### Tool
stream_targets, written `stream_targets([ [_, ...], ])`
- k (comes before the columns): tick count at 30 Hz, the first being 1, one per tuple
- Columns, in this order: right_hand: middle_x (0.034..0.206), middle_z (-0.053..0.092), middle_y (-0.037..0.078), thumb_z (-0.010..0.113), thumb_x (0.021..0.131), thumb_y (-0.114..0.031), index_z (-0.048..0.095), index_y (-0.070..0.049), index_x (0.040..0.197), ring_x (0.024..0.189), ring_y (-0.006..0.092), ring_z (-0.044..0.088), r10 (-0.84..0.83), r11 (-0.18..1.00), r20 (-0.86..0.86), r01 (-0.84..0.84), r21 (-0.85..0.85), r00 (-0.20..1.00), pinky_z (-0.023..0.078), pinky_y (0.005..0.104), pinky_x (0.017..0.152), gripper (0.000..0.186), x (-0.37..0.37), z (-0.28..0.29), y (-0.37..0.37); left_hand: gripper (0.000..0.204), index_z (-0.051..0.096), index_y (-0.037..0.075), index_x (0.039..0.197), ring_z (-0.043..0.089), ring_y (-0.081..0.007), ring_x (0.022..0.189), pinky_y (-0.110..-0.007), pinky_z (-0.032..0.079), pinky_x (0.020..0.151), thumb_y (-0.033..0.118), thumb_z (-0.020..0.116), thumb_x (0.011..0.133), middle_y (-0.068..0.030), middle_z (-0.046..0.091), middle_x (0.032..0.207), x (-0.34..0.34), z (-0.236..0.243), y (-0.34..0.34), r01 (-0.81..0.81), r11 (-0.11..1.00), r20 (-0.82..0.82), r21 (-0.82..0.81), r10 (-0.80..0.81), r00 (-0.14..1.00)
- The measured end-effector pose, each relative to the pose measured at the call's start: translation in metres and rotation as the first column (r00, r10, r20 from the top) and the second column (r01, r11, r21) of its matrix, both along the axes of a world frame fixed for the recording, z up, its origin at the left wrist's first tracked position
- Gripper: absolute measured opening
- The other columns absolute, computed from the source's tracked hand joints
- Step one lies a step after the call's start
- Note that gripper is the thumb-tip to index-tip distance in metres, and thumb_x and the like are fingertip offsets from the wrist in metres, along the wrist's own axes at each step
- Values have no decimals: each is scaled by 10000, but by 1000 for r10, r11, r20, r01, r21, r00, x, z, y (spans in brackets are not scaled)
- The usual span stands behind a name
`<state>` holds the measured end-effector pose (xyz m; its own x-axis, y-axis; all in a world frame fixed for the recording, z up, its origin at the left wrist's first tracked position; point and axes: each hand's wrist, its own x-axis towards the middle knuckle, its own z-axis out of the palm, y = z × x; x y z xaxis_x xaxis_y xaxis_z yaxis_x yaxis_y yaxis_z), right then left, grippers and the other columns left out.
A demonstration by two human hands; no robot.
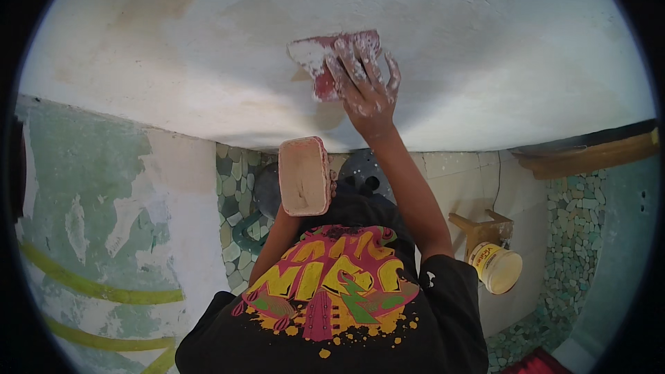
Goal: Applying and smoothing plaster or joint compound on a wall using a putty knife and a container of material.
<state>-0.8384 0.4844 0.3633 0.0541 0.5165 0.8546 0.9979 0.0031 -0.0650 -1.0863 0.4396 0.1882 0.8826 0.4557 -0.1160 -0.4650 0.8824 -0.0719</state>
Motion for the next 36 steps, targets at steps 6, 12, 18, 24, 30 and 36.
stream_targets([
  [6, 1384, 684, 26, 665, 893, -96, 793, -218, 1192, 1313, 255, 617, 45, 997, -87, -39, 70, 995, 296, 496, 1179, 347, -14, 32, -17, 874, 419, 79, 1543, 643, -463, 1099, -611, 568, 876, 678, 530, 916, -251, 536, 1417, -3, 8, 13, -20, 997, 33, 70, 18, 999],
  [12, 1460, 630, 27, 665, 847, -122, 755, -223, 1265, 1375, 244, 562, 87, 995, -128, -93, -39, 988, 313, 502, 1178, 440, -14, 9, -8, 896, 449, 81, 1518, 660, -479, 1034, -604, 575, 851, 728, 499, 900, -295, 611, 1274, -4, 3, 30, 52, 999, -10, -3, -52, 999],
  [18, 1420, 658, 44, 709, 856, -165, 782, -208, 1206, 1321, 276, 593, 83, 993, -194, -63, 103, 977, 362, 493, 1131, 360, -25, 34, -17, 890, 462, 74, 1506, 674, -490, 984, -619, 578, 820, 729, 491, 904, -301, 629, 1228, -5, -2, 38, 49, 997, -81, 63, -44, 996],
  [24, 1432, 642, 41, 708, 857, -152, 770, -205, 1226, 1334, 266, 576, 86, 991, -202, -105, -82, 976, 387, 491, 1108, 378, -40, 11, -18, 908, 473, 44, 1480, 670, -476, 997, -612, 579, 814, 733, 506, 891, -280, 625, 1245, -3, 14, 48, 77, 991, -73, 107, -69, 995],
  [30, 1468, 619, 37, 698, 848, -125, 756, -222, 1262, 1378, 272, 553, -12, 996, -203, 30, 82, 979, 317, 525, 1175, 429, -35, 39, -16, 913, 478, 30, 1466, 677, -469, 976, -600, 587, 786, 734, 516, 886, -269, 624, 1257, -3, 11, 51, 32, 999, -36, 38, -30, 999],
  [36, 1470, 614, 49, 671, 877, -119, 772, -221, 1240, 1364, 281, 566, -7, 994, -145, -8, -107, 989, 274, 561, 1201, 390, -27, -11, -5, 870, 480, 82, 1488, 683, -483, 970, -616, 584, 789, 726, 497, 903, -265, 632, 1259, -4, 6, 57, -45, 998, -59, 44, 47, 997],
])
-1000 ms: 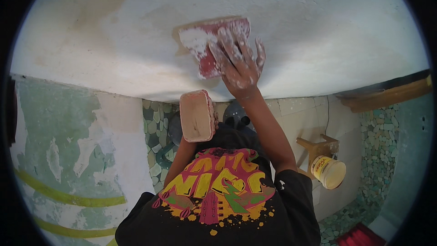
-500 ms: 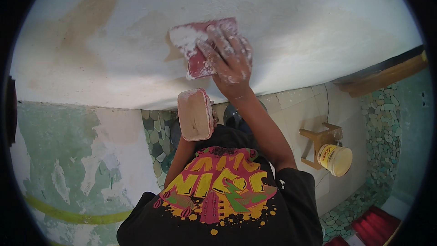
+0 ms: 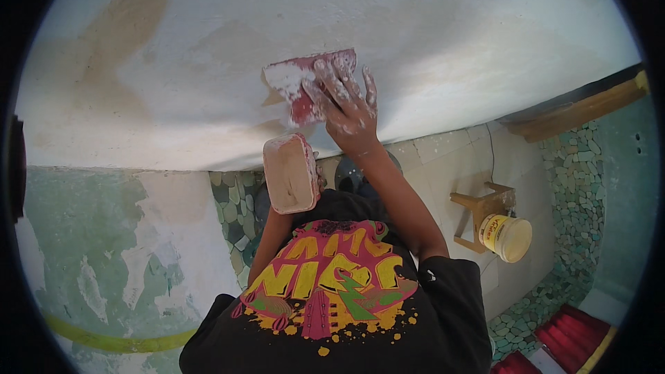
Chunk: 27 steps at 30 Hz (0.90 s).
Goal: Applying and smoothing plaster or joint compound on a wall using a putty knife and a container of material.
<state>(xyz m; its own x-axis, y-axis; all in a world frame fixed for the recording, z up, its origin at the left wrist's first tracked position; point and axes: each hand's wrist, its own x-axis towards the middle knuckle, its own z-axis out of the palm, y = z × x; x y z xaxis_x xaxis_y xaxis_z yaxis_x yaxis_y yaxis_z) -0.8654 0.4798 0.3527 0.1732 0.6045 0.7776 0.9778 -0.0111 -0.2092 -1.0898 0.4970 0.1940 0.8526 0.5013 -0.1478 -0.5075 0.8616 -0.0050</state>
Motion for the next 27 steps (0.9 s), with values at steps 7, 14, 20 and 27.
stream_targets([
  [7, 1431, 652, -19, 682, 877, -153, 771, -272, 1239, 1350, 237, 588, 91, 994, 128, -98, 48, 988, 256, 533, 1220, 392, 3, 33, 11, 859, 482, 80, 1490, 682, -492, 973, -628, 580, 808, 723, 467, 920, -275, 639, 1251, 3, -5, 4, 63, 995, -70, -81, -68, 995],
  [14, 1440, 643, -27, 679, 878, -148, 768, -269, 1223, 1348, 210, 589, 134, 990, 48, -135, 32, 990, 348, 509, 1192, 377, -3, 21, -5, 874, 491, 60, 1472, 675, -493, 972, -624, 577, 823, 736, 450, 920, -300, 633, 1223, 0, -11, 7, 70, 998, -33, -6, -70, 997],
  [20, 1410, 665, 19, 685, 873, -135, 782, -244, 1191, 1307, 254, 616, 175, 981, 78, -180, 71, 981, 426, 485, 1152, 349, 2, 5, -3, 904, 482, 49, 1469, 674, -496, 958, -618, 577, 806, 760, 441, 911, -319, 628, 1206, 1, 6, 4, 140, 989, -115, -37, -144, 983],
  [27, 1403, 667, 30, 696, 851, -150, 791, -207, 1174, 1293, 284, 622, 211, 973, 31, -213, 84, 977, 466, 490, 1127, 341, -6, 37, -13, 874, 462, 63, 1493, 675, -495, 992, -619, 579, 817, 728, 463, 926, -310, 624, 1241, 12, 21, 5, 18, 993, -338, 115, 23, 941],
])
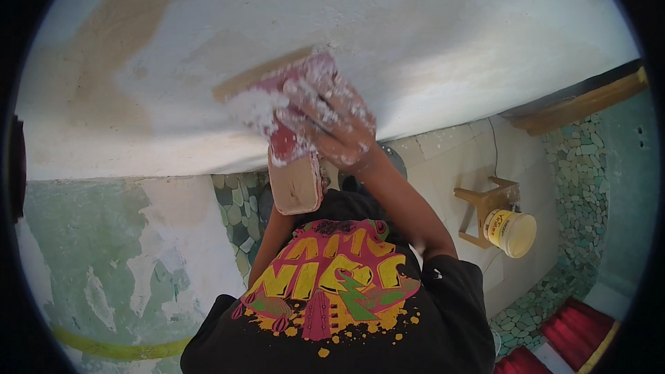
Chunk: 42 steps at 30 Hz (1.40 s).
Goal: Applying and smoothing plaster or joint compound on a wall using a putty knife and a container of material.
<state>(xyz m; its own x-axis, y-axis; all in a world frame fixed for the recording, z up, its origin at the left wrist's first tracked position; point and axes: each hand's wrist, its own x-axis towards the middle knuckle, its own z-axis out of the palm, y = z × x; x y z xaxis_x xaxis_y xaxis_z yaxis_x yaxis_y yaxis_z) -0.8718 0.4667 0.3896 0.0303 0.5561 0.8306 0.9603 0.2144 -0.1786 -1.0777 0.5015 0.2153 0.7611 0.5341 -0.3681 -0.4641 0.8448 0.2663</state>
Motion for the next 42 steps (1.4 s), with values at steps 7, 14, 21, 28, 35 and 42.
stream_targets([
  [7, 1386, 677, 57, 726, 810, -139, 800, -178, 1151, 1284, 295, 632, -12, 998, -8, 11, -58, 1000, 485, 469, 1103, 351, 1, -4, 10, 846, 471, 74, 1485, 676, -497, 958, -618, 584, 786, 709, 472, 926, -287, 637, 1223, -7, -1, 4, 72, 994, 242, -87, -49, 969],
  [14, 1328, 710, 48, 721, 833, -127, 805, -176, 1129, 1261, 284, 650, -110, 993, -16, 111, 45, 994, 493, 470, 1076, 311, 3, 19, 14, 807, 484, 75, 1466, 694, -471, 895, -591, 599, 717, 690, 444, 945, -282, 658, 1163, -6, -3, 9, 70, 987, 133, -147, -51, 990],
  [21, 1368, 689, 38, 727, 817, -184, 799, -203, 1150, 1266, 299, 642, 13, 1000, -95, -15, -22, 995, 468, 494, 1117, 341, -12, 13, 2, 834, 468, 36, 1473, 691, -469, 888, -598, 596, 710, 685, 445, 950, -278, 654, 1165, 5, -17, 15, 6, 1000, 279, 12, -9, 960],
  [28, 1420, 658, -7, 690, 862, -109, 793, -272, 1189, 1310, 231, 614, -100, 995, 87, 101, -4, 991, 446, 468, 1133, 379, 16, 1, 33, 841, 456, 63, 1496, 669, -489, 979, -629, 575, 806, 692, 466, 938, -279, 623, 1243, -4, -29, 16, 181, 978, 308, -103, -142, 941],
  [35, 1397, 675, 8, 697, 875, -152, 796, -231, 1171, 1296, 244, 624, -60, 989, 38, 54, 135, 997, 440, 478, 1130, 322, 5, 29, 15, 844, 457, 76, 1508, 663, -504, 997, -641, 567, 829, 686, 486, 925, -269, 618, 1273, -12, -39, 17, 92, 995, 211, -36, -82, 974],
  [42, 1354, 700, 5, 723, 837, -147, 806, -214, 1136, 1278, 242, 638, -108, 988, 46, 102, 114, 993, 461, 471, 1117, 318, 11, 26, 29, 844, 470, 79, 1500, 663, -492, 1005, -645, 561, 831, 697, 467, 926, -263, 630, 1270, -15, -40, 15, 193, 978, 232, -82, -169, 958],
])
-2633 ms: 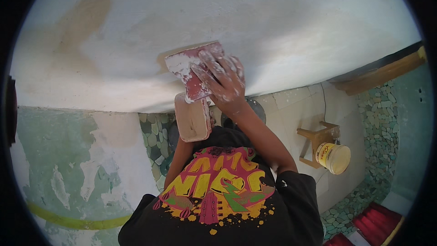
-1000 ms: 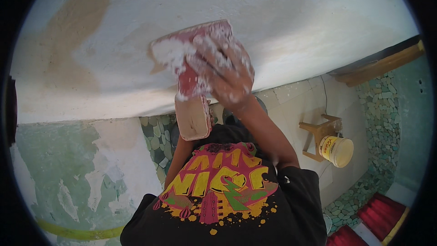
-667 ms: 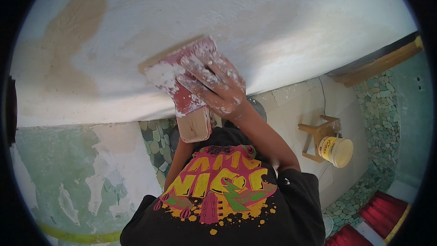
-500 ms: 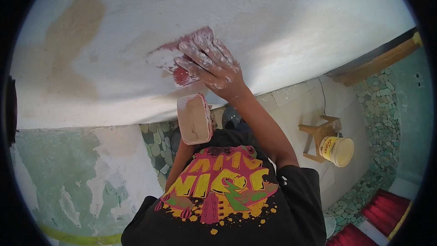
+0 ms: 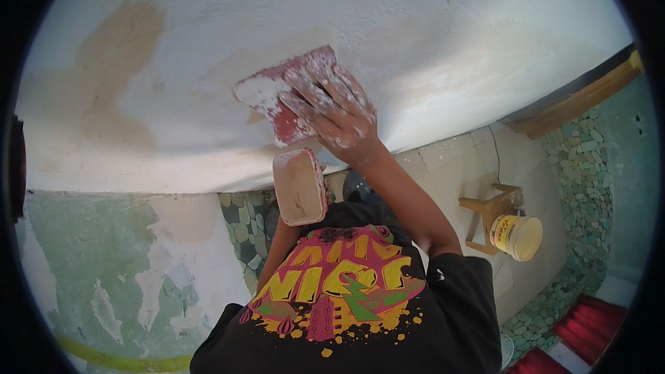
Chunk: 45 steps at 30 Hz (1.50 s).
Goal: Applying and smoothing plaster or joint compound on a wall using a putty knife and a container of material.
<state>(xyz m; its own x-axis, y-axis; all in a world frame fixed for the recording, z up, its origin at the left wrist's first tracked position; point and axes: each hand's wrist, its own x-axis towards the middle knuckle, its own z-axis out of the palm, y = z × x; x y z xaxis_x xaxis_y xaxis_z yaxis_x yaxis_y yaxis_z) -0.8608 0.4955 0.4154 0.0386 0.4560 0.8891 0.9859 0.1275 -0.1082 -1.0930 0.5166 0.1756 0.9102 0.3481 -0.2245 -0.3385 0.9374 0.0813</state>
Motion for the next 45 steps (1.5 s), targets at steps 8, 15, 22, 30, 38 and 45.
stream_targets([
  [8, 1327, 710, 28, 728, 850, -136, 806, -175, 1155, 1254, 260, 646, 29, 998, -29, -27, 57, 999, 489, 462, 1094, 317, -1, 18, 8, 868, 476, 63, 1492, 662, -499, 1015, -649, 554, 856, 716, 460, 920, -287, 629, 1251, 0, 3, 1, 55, 992, 59, -114, -48, 997],
  [15, 1315, 715, 37, 755, 814, -146, 812, -157, 1104, 1203, 287, 679, 89, 994, -72, -84, 64, 993, 529, 486, 1053, 296, -16, 40, -4, 926, 462, 58, 1502, 655, -509, 1031, -646, 545, 884, 751, 485, 889, -312, 614, 1258, -7, -11, 1, 18, 992, 64, -125, -10, 998],
  [22, 1307, 722, 23, 736, 809, -101, 812, -184, 1127, 1256, 270, 653, 26, 1000, -59, -25, 13, 998, 504, 475, 1048, 338, -10, -3, 0, 928, 460, 57, 1498, 657, -494, 1009, -628, 556, 869, 752, 503, 884, -298, 610, 1249, 0, -2, 0, -1, 996, 94, -86, 9, 996],
  [30, 1349, 705, 33, 705, 847, -116, 801, -212, 1154, 1263, 257, 657, 47, 999, 69, -48, 6, 996, 481, 468, 1092, 336, 4, -8, 17, 917, 467, 48, 1489, 660, -473, 1013, -610, 570, 843, 740, 511, 890, -285, 616, 1246, 13, 21, -3, -42, 994, 158, -96, 57, 986],
  [38, 1315, 716, 73, 750, 820, -118, 816, -163, 1068, 1276, 322, 642, 60, 993, -35, -56, 109, 998, 489, 498, 1075, 261, -19, 41, 12, 917, 448, 63, 1518, 672, -472, 1010, -621, 575, 832, 750, 449, 911, -279, 622, 1275, 15, 19, -4, -54, 930, 221, -365, 143, 965],
  [45, 1371, 691, 23, 706, 880, -180, 799, -226, 1155, 1245, 253, 660, 121, 983, -51, -127, -132, 991, 481, 459, 1113, 294, -27, -14, -8, 902, 451, 32, 1503, 666, -484, 1018, -607, 580, 834, 735, 428, 938, -289, 619, 1262, 17, 28, -2, -87, 994, 151, -60, 95, 984],
])
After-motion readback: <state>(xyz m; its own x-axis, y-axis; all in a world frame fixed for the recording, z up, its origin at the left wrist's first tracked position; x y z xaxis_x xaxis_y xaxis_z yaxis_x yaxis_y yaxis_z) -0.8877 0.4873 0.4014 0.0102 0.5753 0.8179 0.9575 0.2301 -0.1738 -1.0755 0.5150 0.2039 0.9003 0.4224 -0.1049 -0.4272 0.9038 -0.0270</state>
